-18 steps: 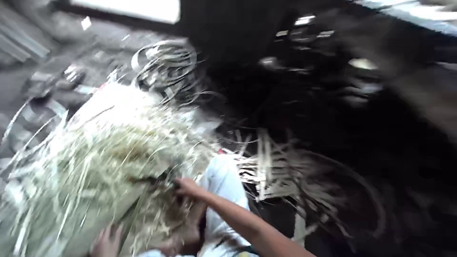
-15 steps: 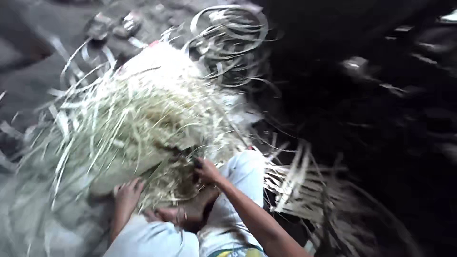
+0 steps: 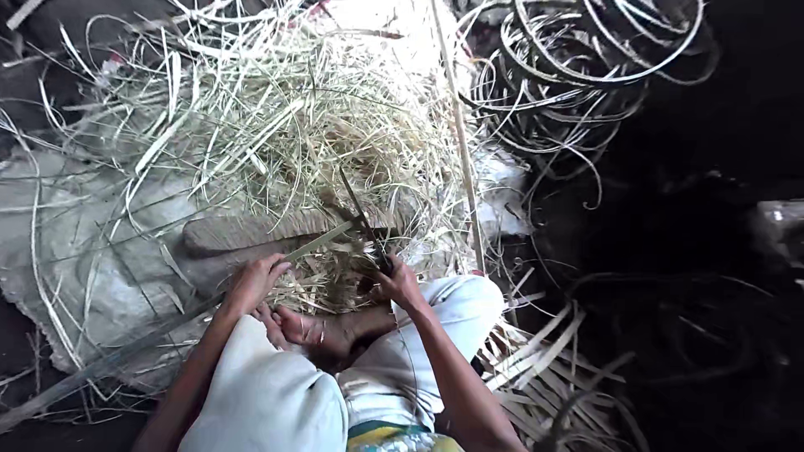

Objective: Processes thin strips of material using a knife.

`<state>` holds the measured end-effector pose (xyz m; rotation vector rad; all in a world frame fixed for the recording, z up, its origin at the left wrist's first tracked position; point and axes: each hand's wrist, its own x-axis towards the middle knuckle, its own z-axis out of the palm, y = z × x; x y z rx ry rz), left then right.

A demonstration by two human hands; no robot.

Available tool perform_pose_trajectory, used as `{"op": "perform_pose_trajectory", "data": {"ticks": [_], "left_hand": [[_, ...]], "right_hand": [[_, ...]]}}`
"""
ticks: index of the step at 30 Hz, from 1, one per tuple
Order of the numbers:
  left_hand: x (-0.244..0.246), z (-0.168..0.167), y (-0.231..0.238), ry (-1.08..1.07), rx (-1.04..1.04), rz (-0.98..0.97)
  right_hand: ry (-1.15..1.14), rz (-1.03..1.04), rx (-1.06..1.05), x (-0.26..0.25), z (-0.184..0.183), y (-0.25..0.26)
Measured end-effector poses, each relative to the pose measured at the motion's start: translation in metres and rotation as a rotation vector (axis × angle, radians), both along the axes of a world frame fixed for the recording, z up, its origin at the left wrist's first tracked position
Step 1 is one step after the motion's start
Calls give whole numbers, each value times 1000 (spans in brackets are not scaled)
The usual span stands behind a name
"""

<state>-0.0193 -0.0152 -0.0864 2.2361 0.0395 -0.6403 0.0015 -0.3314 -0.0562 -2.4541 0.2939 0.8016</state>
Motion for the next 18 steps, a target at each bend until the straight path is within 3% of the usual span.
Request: {"op": "perform_pose_trajectory", "data": {"ticks": [4,6,11,15,17,18], "left_hand": [[-2,7,-2,-65,65,6],[0,11,0,-42,44,-7],[16,9,10,75,-86,-39],[26,4,15,83,-146,-70],[27,2,16,65,-146,-82],[27,1,17,63,-143,-86]], "right_hand": [[134,2,25,7,45,23],[85,-41,88,7,57,22],[-484,105,145,10,114,21],[-1012,214,530,19,171,36],[-1151,202,675,23,157,42],[-1115,192,636,18,126,34]]}}
